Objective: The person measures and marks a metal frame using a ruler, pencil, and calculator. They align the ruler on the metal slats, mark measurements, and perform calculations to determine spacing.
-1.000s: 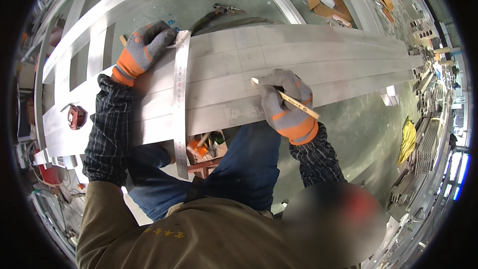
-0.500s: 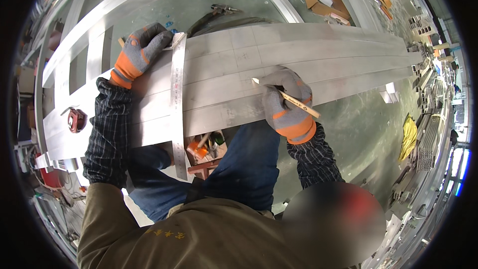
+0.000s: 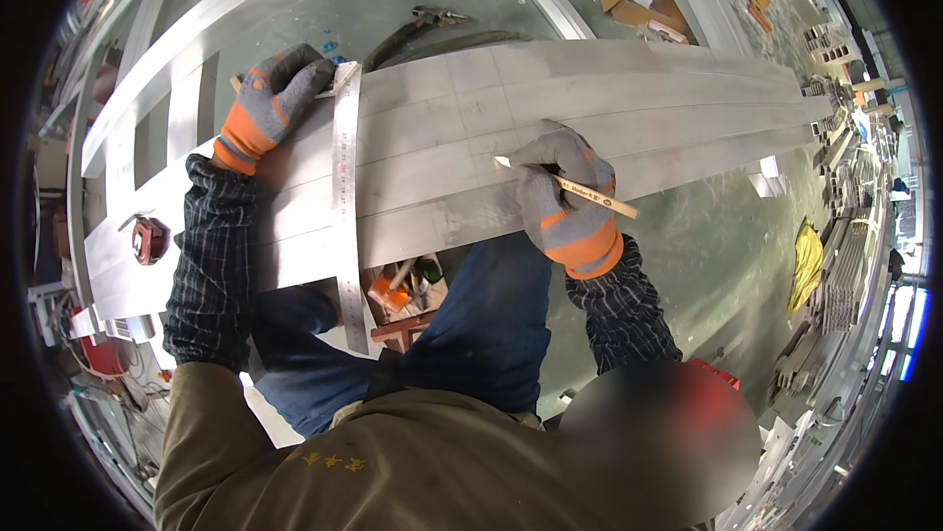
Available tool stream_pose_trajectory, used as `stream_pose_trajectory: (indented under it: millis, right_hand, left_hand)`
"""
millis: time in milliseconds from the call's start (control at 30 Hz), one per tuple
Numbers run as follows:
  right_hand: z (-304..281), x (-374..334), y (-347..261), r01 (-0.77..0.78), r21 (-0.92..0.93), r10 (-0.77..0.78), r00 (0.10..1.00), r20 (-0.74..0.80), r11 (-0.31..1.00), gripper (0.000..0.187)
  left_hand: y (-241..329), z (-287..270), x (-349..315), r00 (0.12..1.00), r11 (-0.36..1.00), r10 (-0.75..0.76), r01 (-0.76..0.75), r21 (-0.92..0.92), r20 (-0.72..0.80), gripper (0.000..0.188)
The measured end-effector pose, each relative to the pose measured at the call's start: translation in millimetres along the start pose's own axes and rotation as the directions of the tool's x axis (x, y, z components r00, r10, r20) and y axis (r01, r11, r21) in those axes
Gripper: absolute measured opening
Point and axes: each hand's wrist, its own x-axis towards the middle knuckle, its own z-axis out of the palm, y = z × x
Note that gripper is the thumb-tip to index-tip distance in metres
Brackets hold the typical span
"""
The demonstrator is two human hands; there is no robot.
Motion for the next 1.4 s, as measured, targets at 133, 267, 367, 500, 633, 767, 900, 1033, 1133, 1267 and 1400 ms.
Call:
stream_pose_trajectory:
  millis: [133, 267, 367, 500, 633, 767, 900, 1033, 1133, 1267, 1400]
  right_hand:
    - [3, -1, 1, 0.011, 0.041, -0.008, 0.998, -0.058, 0.999, 0.013]
    - [1, 2, -3, 0.022, 0.095, -0.016, 0.998, -0.067, 0.995, 0.011]
    - [3, 6, -1, 0.117, 0.001, -0.116, 0.99, -0.084, 0.993, 0.014]
    - [3, 2, -6, 0.054, 0.006, -0.054, 0.997, -0.061, 0.998, 0.013]
    - [1, -1, 1, -0.008, 0.039, 0.01, 0.999, -0.046, 0.999, 0.013]
    - [0, 0, 5, 0.111, -0.072, -0.115, 0.992, -0.057, 0.991, 0.01]
    - [8, -2, 13, 0.116, 0.059, -0.097, 0.963, -0.251, 0.992, 0.011]
    - [7, -3, 14, 0.047, 0.101, -0.008, 0.932, -0.362, 0.994, 0.007]
    - [7, -2, 10, -0.027, 0.145, 0.082, 0.917, -0.389, 0.989, 0.007]
    - [10, 6, -12, -0.026, 0.133, 0.085, 0.883, -0.461, 0.991, 0.016]
    - [10, 8, 0, 0.075, 0.194, 0.028, 0.877, -0.48, 0.978, 0.019]
  left_hand:
    - [1, 0, 0, 1.0, 1.0, 0.013, -0.013, 0.007, 0.007, 0.029]
    - [1, -1, 1, 1.0, 1.0, 0.004, -0.003, -0.023, 0.015, 0.028]
    - [4, 0, 0, 1.0, 1.0, -0.006, 0.006, -0.026, 0.007, 0.028]
    - [1, 0, 0, 1.0, 1.0, -0.003, 0.003, -0.015, 0.004, 0.028]
    - [3, 0, 0, 1.0, 1.0, 0.018, -0.018, -0.025, -0.008, 0.028]
    - [1, 0, 2, 1.0, 1.0, 0.016, -0.016, 0.002, 0.005, 0.029]
    - [-2, 0, 0, 1.0, 0.999, 0.02, -0.02, 0.033, -0.018, 0.029]
    - [2, 2, -1, 1.0, 1.0, 0.009, -0.009, 0.006, -0.026, 0.03]
    - [8, 1, -1, 1.0, 0.999, -0.002, 0.003, 0.048, -0.022, 0.03]
    - [6, 0, 1, 0.999, 0.988, 0.049, -0.047, 0.15, -0.006, 0.03]
    - [8, -1, 0, 1.0, 0.994, 0.013, -0.011, 0.112, -0.015, 0.031]
